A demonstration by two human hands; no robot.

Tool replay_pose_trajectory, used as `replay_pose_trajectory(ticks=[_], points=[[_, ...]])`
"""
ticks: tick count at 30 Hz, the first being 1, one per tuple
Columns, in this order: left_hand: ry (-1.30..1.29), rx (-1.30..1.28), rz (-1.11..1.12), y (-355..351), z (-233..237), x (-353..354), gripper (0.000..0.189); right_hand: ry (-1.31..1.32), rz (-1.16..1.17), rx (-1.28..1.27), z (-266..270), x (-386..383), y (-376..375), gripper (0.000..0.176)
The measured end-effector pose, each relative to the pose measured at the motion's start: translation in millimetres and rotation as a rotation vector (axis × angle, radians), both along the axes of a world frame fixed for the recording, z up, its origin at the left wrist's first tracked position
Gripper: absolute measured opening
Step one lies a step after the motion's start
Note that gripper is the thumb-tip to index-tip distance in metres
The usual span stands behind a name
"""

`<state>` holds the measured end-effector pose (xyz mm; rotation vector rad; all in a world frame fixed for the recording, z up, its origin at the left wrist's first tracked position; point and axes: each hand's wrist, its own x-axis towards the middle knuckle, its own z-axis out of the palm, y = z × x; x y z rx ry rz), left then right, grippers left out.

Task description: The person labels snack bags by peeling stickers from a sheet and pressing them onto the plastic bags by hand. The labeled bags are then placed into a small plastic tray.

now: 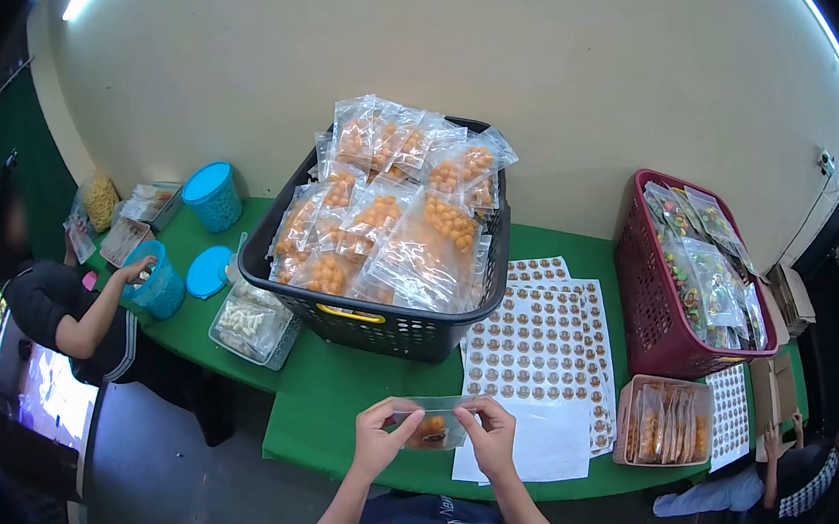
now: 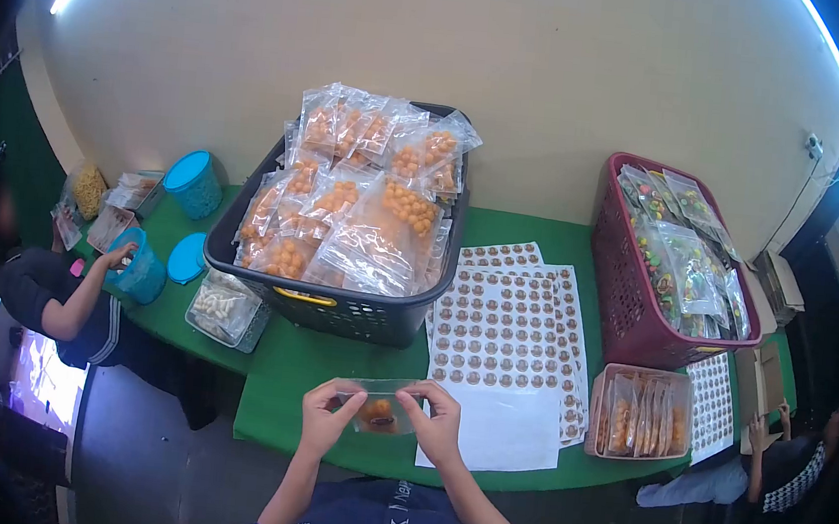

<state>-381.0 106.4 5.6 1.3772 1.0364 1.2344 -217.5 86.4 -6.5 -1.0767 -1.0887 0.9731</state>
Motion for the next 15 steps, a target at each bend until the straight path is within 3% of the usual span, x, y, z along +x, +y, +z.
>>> replay_pose_trajectory(ticks=[7,15], points=[[-0.038,0.056,0.010,5.6,-1.1,3.7,0.010,0.080,-0.024,-0.031,1.3,-1.6,6.2,0.008],[0.104,0.154,-0.105,9.2,2.6,-1.8,0.017,0.195,0.035,-0.107,1.1,9.0,7.0,0.015]])
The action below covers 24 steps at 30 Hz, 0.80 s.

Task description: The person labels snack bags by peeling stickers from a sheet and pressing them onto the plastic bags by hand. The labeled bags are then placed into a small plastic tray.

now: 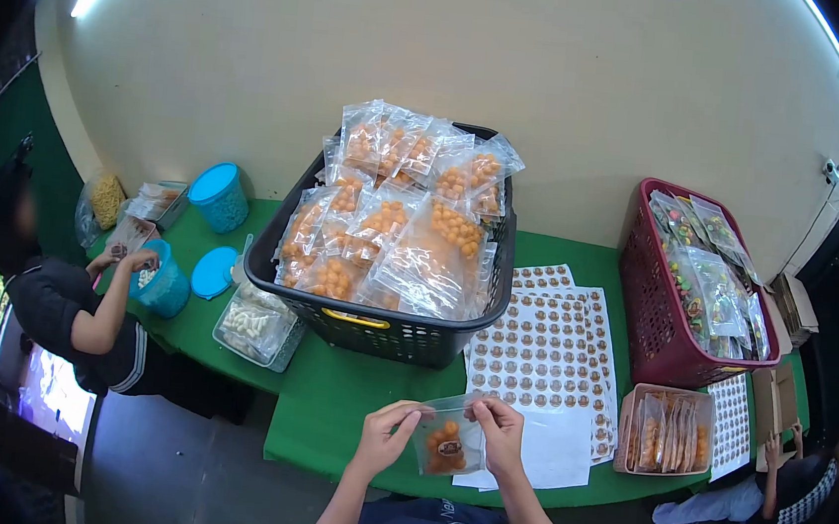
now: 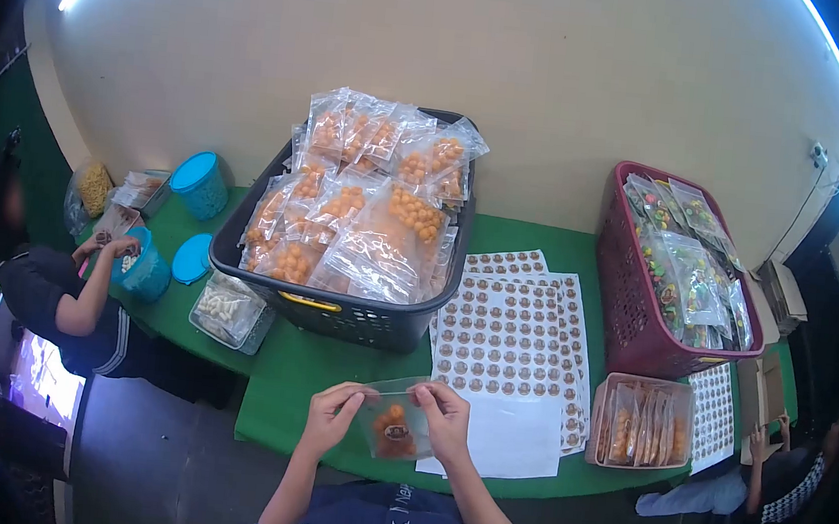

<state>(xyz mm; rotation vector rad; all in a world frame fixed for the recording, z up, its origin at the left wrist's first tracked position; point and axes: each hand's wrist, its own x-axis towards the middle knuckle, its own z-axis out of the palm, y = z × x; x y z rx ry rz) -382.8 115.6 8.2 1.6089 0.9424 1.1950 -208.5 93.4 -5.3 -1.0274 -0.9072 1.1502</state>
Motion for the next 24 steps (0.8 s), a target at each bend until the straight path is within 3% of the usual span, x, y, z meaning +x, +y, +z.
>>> replay_pose_trajectory(ticks=[4,7,10,14,17,20,22,24], points=[[0.044,-0.022,0.033,5.0,-9.3,-0.5,0.016,-0.074,-0.051,0.030,-2.4,5.0,3.1,0.016],[-0.024,-0.039,0.198,9.3,-12.1,0.7,0.025,-0.183,-0.143,0.014,-2.3,20.1,11.0,0.014],[0.095,-0.074,-0.034,4.0,-7.9,6.0,0.040,-0.294,-0.150,0.095,-0.7,13.7,10.2,0.014],[0.212,0.136,0.015,-0.5,-8.5,26.6,0.054,-0.466,0.028,0.183,7.8,-22.1,-2.5,0.014],[0.022,-0.037,0.053,2.5,-5.1,24.0,0.032,-0.775,-0.035,0.371,16.9,-23.5,-2.3,0.016],[-0.040,-0.012,0.096,3.6,-0.6,20.5,0.015,-0.550,-0.257,0.206,22.1,-16.1,1.6,0.019],[-0.050,0.004,-0.009,3.6,3.5,17.5,0.015,-0.299,-0.185,0.147,23.4,-13.4,7.8,0.020],[-0.035,-0.033,-0.029,3.0,-7.2,19.3,0.014,-0.139,0.131,0.025,13.9,-2.0,6.5,0.015]])
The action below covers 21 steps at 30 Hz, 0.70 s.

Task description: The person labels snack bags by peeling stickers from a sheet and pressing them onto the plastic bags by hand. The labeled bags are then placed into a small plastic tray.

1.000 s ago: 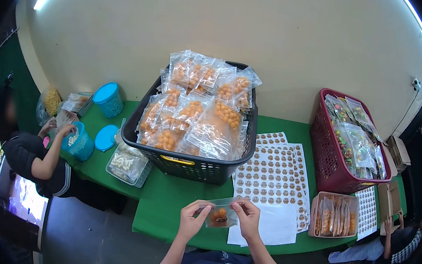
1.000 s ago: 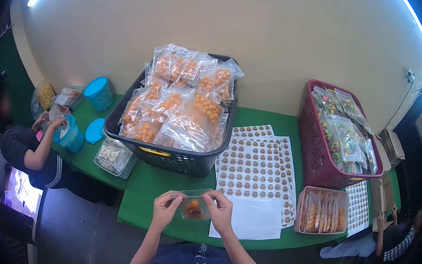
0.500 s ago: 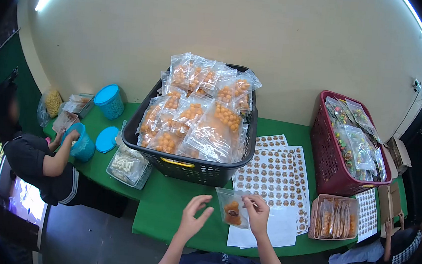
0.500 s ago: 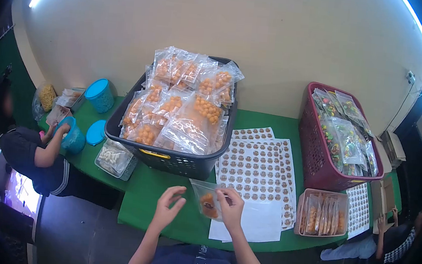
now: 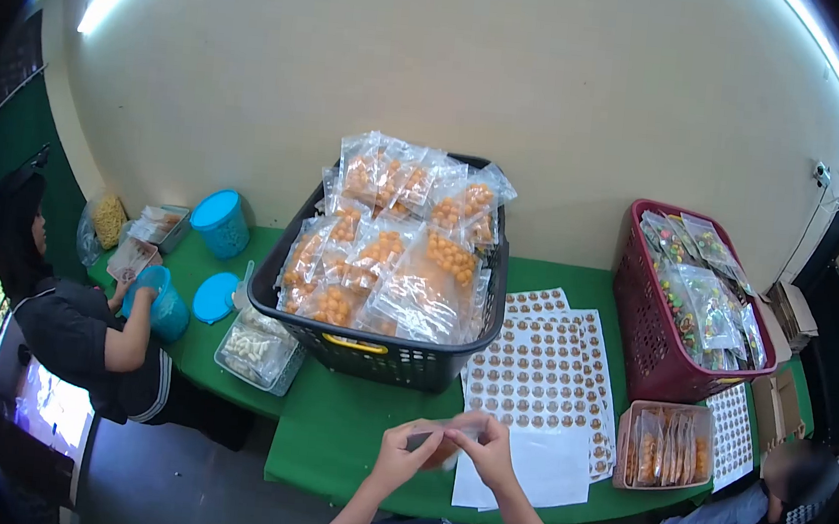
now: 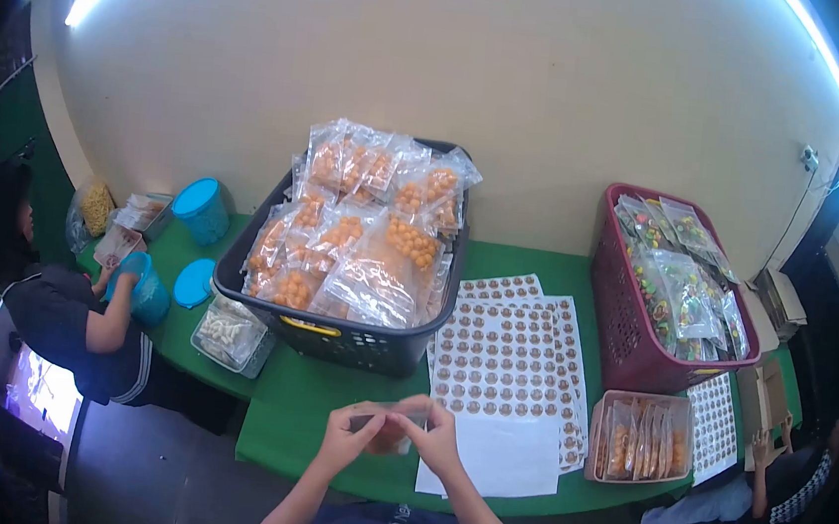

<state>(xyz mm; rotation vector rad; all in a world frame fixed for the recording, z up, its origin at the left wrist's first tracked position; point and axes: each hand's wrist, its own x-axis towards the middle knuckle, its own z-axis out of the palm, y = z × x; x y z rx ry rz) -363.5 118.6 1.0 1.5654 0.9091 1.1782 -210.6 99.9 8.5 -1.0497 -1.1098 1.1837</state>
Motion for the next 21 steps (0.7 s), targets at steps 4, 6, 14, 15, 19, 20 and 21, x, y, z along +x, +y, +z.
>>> replay_pose_trajectory(ticks=[4,6,14,15,19,20,21], points=[[-0.058,-0.105,0.082,-3.0,6.8,6.5,0.014,-0.114,-0.096,0.185,-0.4,-5.5,-0.3,0.005],[-0.033,-0.099,0.126,-6.1,12.1,9.8,0.014,-0.053,-0.110,0.172,-3.6,-7.1,0.0,0.003],[0.040,0.009,0.213,-3.1,21.2,18.4,0.013,0.199,-0.173,-0.052,-7.8,0.6,-5.7,0.007],[0.034,-0.010,0.210,-1.7,18.9,16.8,0.013,0.209,-0.169,-0.060,-8.1,2.0,-6.6,0.008],[0.033,-0.057,0.186,2.0,19.8,9.8,0.016,0.230,-0.169,-0.041,-9.4,5.3,-7.0,0.010],[0.040,-0.066,0.178,1.6,22.7,8.7,0.017,0.229,-0.174,-0.027,-9.9,5.5,-7.5,0.010],[0.031,-0.049,0.173,2.5,21.3,8.2,0.018,0.228,-0.153,-0.024,-9.4,6.0,-8.0,0.011]])
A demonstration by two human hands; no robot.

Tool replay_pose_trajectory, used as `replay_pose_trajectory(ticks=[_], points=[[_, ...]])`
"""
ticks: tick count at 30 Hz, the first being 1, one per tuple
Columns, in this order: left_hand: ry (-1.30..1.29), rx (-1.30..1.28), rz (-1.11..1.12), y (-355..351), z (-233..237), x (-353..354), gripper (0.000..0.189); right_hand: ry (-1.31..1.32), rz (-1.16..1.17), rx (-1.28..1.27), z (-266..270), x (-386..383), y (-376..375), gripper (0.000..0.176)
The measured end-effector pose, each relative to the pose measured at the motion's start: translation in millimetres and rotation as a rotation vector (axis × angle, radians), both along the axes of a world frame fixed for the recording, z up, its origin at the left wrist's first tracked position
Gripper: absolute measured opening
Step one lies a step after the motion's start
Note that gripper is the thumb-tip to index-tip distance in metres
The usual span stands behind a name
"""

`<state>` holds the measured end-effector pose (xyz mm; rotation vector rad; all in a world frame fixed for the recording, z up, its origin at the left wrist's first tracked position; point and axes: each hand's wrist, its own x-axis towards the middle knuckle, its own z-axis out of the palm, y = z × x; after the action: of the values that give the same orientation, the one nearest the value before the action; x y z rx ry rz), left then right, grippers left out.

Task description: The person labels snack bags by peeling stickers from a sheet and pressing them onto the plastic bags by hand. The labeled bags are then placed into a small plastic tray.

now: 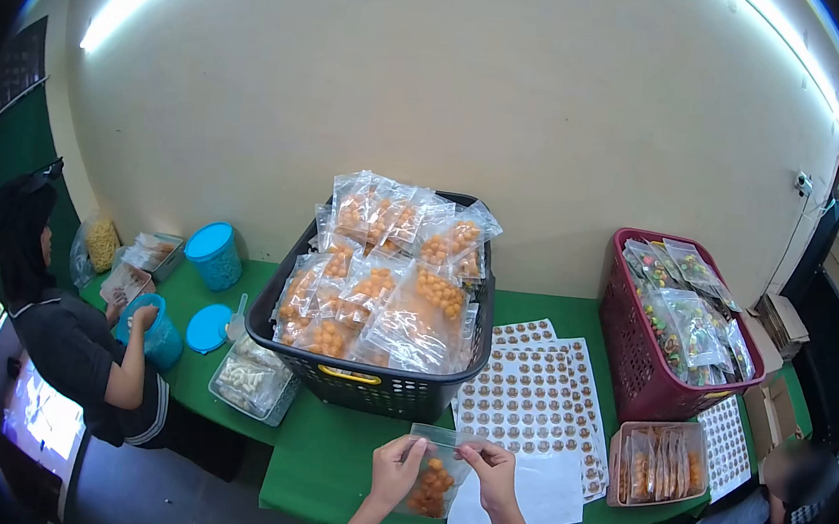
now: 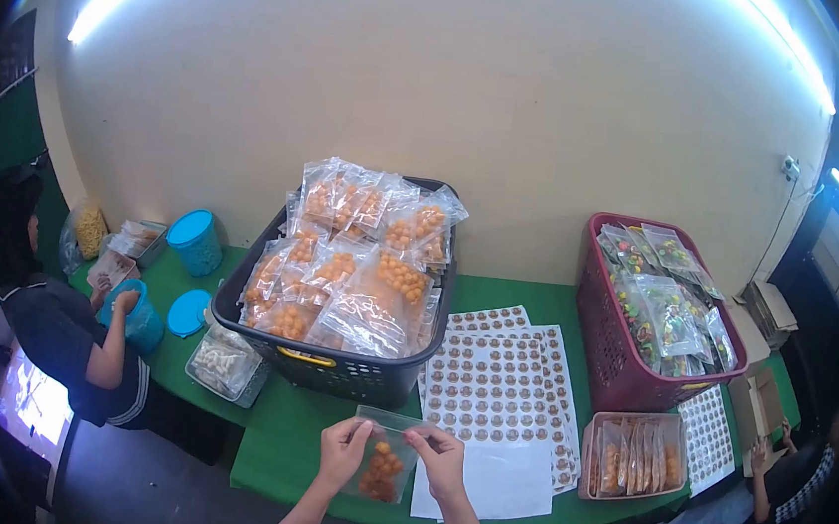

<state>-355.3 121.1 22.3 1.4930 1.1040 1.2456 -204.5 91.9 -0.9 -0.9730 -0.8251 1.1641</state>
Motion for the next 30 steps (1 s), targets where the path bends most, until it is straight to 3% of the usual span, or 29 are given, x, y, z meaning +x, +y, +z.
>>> replay_pose_trajectory(ticks=[8,21,24,26,27,29,30], points=[[-0.060,0.076,0.013,5.3,-1.5,-1.6,0.028,-0.167,0.120,0.085,10.8,4.5,-4.6,0.017],[0.032,0.169,0.068,1.6,4.3,15.8,0.028,-0.552,0.024,0.191,20.8,24.9,-17.1,0.014],[0.021,0.037,-0.071,5.2,-4.6,22.6,0.020,-0.214,-0.013,0.046,14.4,31.4,-19.3,0.015],[0.062,0.087,-0.042,4.0,-16.0,39.3,0.019,-0.123,-0.140,-0.028,3.8,45.0,-19.1,0.016],[0.082,0.112,-0.028,1.7,-21.8,45.7,0.023,-0.076,-0.203,-0.066,-2.9,53.3,-18.7,0.016],[0.294,0.195,-0.160,-5.1,-41.6,54.9,0.060,0.021,-0.296,-0.051,-7.1,64.0,-18.3,0.017],[0.335,0.223,-0.209,-11.9,-40.7,65.2,0.066,0.039,-0.311,-0.047,-3.3,68.0,-19.3,0.017]])
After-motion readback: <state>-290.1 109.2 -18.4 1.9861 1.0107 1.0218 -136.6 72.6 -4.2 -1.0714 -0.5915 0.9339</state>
